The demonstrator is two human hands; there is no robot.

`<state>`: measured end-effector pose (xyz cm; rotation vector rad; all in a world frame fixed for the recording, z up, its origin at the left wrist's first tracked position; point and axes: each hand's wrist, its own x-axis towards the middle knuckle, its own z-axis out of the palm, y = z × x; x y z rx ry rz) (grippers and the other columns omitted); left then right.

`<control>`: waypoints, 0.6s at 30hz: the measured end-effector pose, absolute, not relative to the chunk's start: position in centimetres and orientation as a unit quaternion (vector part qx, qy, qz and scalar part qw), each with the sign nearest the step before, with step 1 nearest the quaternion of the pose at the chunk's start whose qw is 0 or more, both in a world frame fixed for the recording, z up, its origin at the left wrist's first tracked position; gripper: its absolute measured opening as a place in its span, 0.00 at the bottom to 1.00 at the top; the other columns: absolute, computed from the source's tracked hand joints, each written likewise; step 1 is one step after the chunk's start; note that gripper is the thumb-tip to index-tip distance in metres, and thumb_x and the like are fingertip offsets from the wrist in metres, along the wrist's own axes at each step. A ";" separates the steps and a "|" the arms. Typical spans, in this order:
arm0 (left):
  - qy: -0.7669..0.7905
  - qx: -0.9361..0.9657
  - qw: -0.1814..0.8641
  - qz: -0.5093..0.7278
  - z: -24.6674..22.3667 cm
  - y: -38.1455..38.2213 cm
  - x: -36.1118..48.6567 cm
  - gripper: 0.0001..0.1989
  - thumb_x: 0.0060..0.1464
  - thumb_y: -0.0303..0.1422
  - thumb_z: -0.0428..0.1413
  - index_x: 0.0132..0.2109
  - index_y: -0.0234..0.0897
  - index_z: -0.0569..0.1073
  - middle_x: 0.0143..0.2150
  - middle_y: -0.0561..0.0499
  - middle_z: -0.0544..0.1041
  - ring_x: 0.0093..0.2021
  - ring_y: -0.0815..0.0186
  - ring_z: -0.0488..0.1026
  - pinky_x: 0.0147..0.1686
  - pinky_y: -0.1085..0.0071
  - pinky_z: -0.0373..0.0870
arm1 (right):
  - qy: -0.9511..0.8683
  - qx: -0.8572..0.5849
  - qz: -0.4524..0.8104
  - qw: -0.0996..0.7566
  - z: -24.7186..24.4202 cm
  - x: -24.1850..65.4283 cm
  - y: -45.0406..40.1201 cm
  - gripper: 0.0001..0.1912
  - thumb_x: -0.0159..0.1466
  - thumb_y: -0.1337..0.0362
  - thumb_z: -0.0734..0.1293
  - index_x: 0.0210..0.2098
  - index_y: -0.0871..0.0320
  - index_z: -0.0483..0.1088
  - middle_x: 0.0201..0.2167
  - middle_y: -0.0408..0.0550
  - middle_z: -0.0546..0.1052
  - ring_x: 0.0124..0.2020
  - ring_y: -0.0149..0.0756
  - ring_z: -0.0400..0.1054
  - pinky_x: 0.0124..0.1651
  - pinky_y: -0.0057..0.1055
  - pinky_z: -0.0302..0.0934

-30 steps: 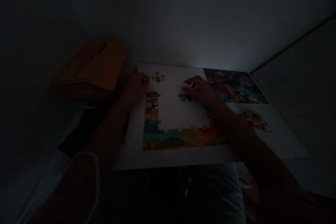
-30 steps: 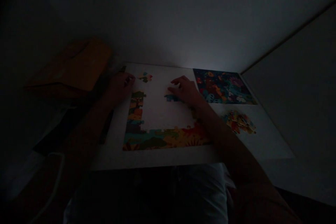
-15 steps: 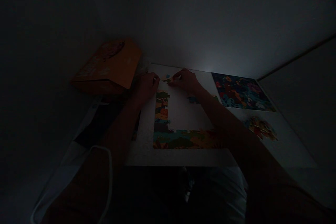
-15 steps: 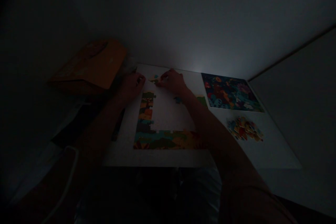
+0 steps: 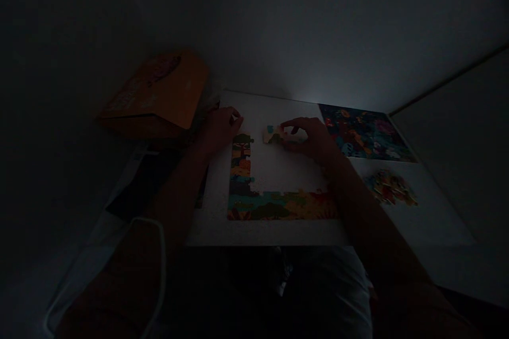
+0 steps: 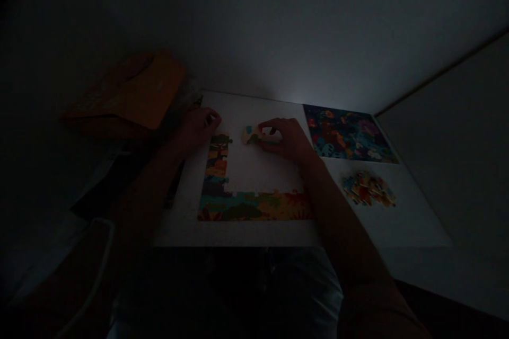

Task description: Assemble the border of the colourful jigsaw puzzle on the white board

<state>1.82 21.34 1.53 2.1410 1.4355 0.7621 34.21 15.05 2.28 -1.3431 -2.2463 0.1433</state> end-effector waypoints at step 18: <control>0.489 0.805 0.211 0.260 1.1 21.5 1.9 0.13 0.72 0.42 0.58 0.51 0.39 0.82 0.45 0.44 0.84 0.44 0.57 0.79 0.50 0.61 0.76 | -0.853 -0.464 0.079 0.224 1.2 32.3 14.3 0.39 0.65 0.39 0.82 0.69 0.49 0.77 0.60 0.58 0.83 0.61 0.61 0.77 0.66 0.56 0.61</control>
